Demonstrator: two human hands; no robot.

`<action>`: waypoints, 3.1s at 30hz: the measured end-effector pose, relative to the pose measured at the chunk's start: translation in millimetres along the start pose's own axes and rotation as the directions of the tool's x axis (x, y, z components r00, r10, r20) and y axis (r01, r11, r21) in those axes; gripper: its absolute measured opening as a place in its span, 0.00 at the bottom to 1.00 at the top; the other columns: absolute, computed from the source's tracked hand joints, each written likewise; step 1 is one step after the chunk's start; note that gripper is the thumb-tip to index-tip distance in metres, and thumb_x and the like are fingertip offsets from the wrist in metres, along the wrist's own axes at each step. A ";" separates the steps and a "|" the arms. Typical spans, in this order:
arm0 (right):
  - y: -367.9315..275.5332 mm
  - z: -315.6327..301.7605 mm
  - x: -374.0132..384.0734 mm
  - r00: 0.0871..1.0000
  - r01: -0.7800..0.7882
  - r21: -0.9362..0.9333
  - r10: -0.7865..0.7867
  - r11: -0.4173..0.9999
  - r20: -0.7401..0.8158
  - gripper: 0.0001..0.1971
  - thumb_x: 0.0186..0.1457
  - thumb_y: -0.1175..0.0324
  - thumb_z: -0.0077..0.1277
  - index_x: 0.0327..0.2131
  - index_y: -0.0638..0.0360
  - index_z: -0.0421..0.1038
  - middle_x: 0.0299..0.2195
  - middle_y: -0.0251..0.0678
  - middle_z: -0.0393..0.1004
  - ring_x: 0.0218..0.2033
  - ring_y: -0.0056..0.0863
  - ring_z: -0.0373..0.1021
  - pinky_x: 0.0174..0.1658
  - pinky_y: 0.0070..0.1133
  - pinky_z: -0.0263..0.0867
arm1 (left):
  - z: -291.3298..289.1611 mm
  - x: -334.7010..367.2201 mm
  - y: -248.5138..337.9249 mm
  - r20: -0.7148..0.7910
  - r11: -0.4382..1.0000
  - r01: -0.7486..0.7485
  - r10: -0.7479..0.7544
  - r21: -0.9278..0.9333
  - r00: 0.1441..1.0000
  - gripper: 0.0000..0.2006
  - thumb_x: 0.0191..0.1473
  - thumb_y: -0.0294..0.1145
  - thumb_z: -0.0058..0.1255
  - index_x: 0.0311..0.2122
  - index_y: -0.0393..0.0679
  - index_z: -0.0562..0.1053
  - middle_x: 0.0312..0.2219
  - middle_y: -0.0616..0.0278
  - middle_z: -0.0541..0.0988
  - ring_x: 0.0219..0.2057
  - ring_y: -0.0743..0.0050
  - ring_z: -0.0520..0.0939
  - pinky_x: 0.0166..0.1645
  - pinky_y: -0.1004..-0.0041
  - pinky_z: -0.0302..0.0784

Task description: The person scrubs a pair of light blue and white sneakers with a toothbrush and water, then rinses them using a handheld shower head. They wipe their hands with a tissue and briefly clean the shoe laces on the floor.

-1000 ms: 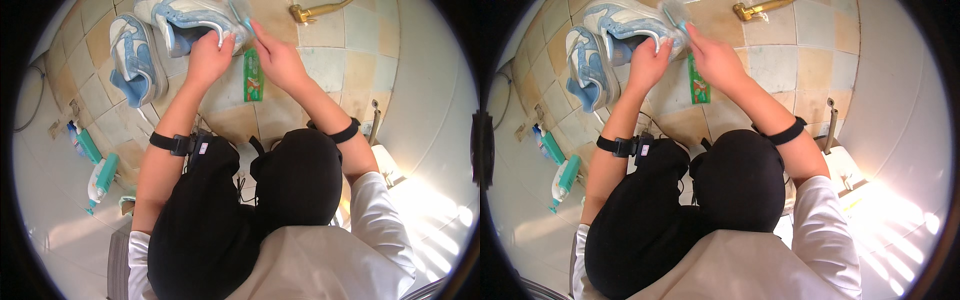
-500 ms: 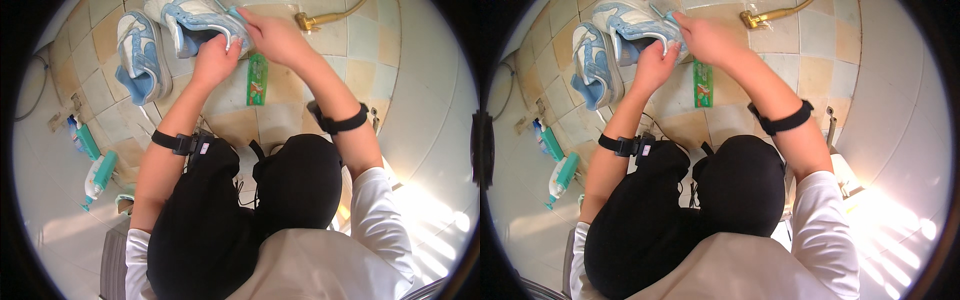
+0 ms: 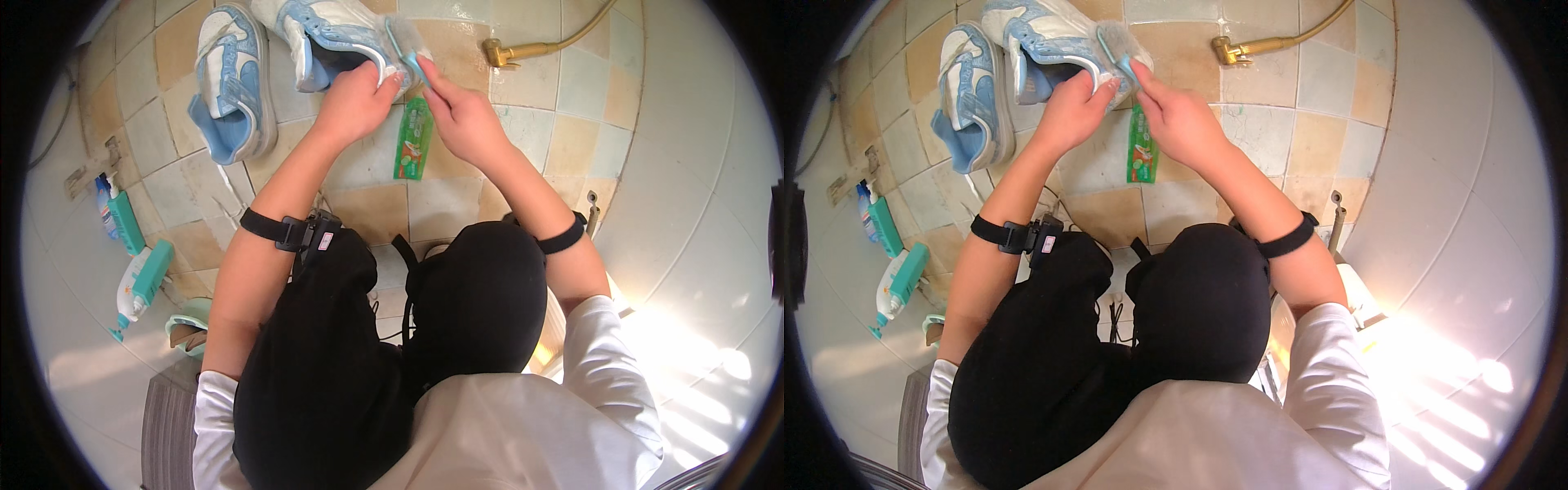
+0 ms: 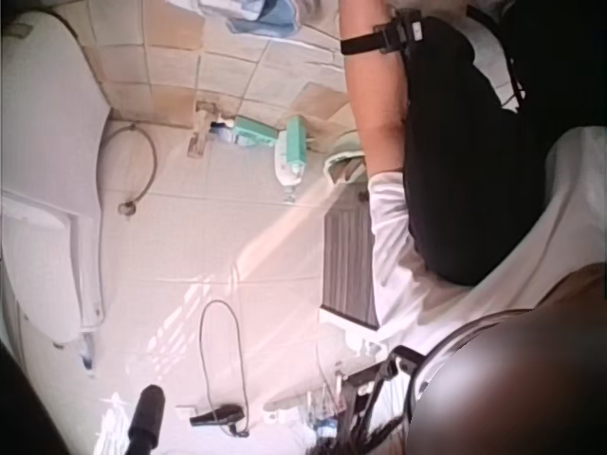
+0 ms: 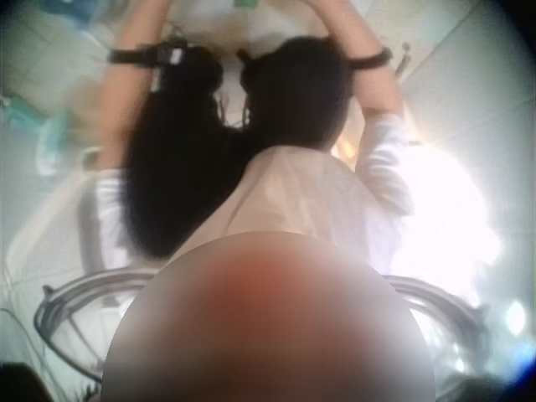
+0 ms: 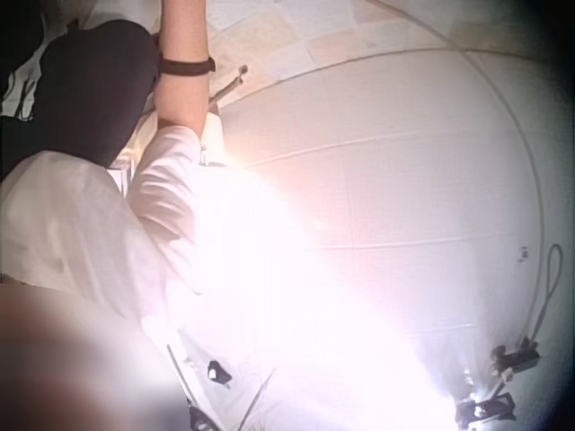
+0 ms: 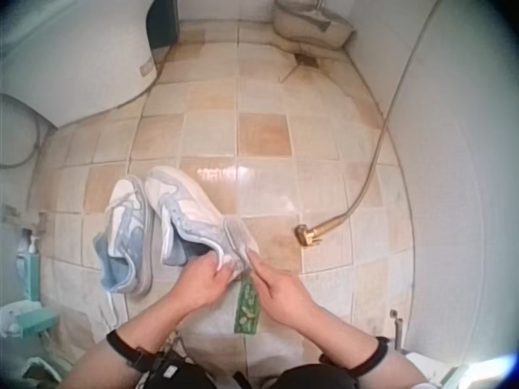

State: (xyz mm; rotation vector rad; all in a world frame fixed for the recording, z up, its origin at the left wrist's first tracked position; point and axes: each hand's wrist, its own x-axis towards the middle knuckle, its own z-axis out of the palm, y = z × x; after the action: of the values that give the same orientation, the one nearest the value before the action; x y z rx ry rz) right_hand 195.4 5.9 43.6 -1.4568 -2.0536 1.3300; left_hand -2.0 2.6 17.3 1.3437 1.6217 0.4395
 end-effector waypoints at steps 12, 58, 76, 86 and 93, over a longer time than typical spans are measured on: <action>-12.7 14.3 -5.7 0.995 -0.046 0.127 0.035 0.991 0.089 0.25 0.61 0.70 0.46 0.62 0.50 0.61 0.25 0.51 0.74 0.27 0.48 0.72 0.33 0.35 0.68 | -0.2 -20.9 -24.1 0.027 0.995 -0.094 0.093 0.040 0.995 0.16 0.63 0.37 0.41 0.36 0.30 0.67 0.31 0.37 0.77 0.37 0.37 0.78 0.42 0.56 0.71; -24.7 -11.4 20.3 0.970 0.223 -0.309 -0.178 0.925 0.167 0.28 0.57 0.73 0.49 0.61 0.46 0.62 0.25 0.45 0.74 0.27 0.45 0.72 0.32 0.35 0.69 | -22.1 -2.4 -28.1 0.170 0.984 0.086 -0.059 -0.157 0.984 0.18 0.60 0.39 0.45 0.38 0.28 0.71 0.32 0.36 0.78 0.37 0.39 0.80 0.42 0.55 0.74; -42.8 -20.2 47.2 0.988 0.086 -0.331 -0.036 0.940 0.153 0.23 0.58 0.70 0.48 0.58 0.49 0.67 0.25 0.48 0.74 0.27 0.47 0.72 0.32 0.36 0.67 | -26.0 3.4 -25.4 0.143 0.988 0.045 -0.024 -0.145 0.989 0.20 0.60 0.42 0.47 0.41 0.29 0.70 0.32 0.38 0.79 0.35 0.38 0.79 0.40 0.55 0.74; -48.9 -3.9 69.0 0.965 0.237 -0.335 -0.183 0.912 0.187 0.24 0.58 0.71 0.49 0.59 0.51 0.65 0.24 0.50 0.74 0.26 0.49 0.72 0.32 0.38 0.67 | -11.3 0.7 -30.8 0.065 0.994 0.021 -0.014 -0.107 0.998 0.19 0.60 0.42 0.48 0.38 0.30 0.70 0.31 0.40 0.80 0.34 0.40 0.80 0.39 0.56 0.74; -42.7 -14.6 43.1 0.983 -0.048 -0.279 0.094 0.959 0.155 0.25 0.59 0.71 0.48 0.60 0.52 0.63 0.24 0.52 0.73 0.27 0.50 0.72 0.33 0.35 0.68 | -21.0 2.3 -30.6 0.039 0.976 0.008 0.001 -0.216 0.999 0.20 0.60 0.42 0.49 0.33 0.29 0.70 0.29 0.40 0.80 0.31 0.41 0.80 0.37 0.56 0.74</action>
State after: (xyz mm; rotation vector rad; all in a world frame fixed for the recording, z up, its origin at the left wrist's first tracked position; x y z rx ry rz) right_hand 161.1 47.7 74.6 -1.5926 -2.3957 1.2718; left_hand -36.3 0.5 3.2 1.1788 1.4977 0.5674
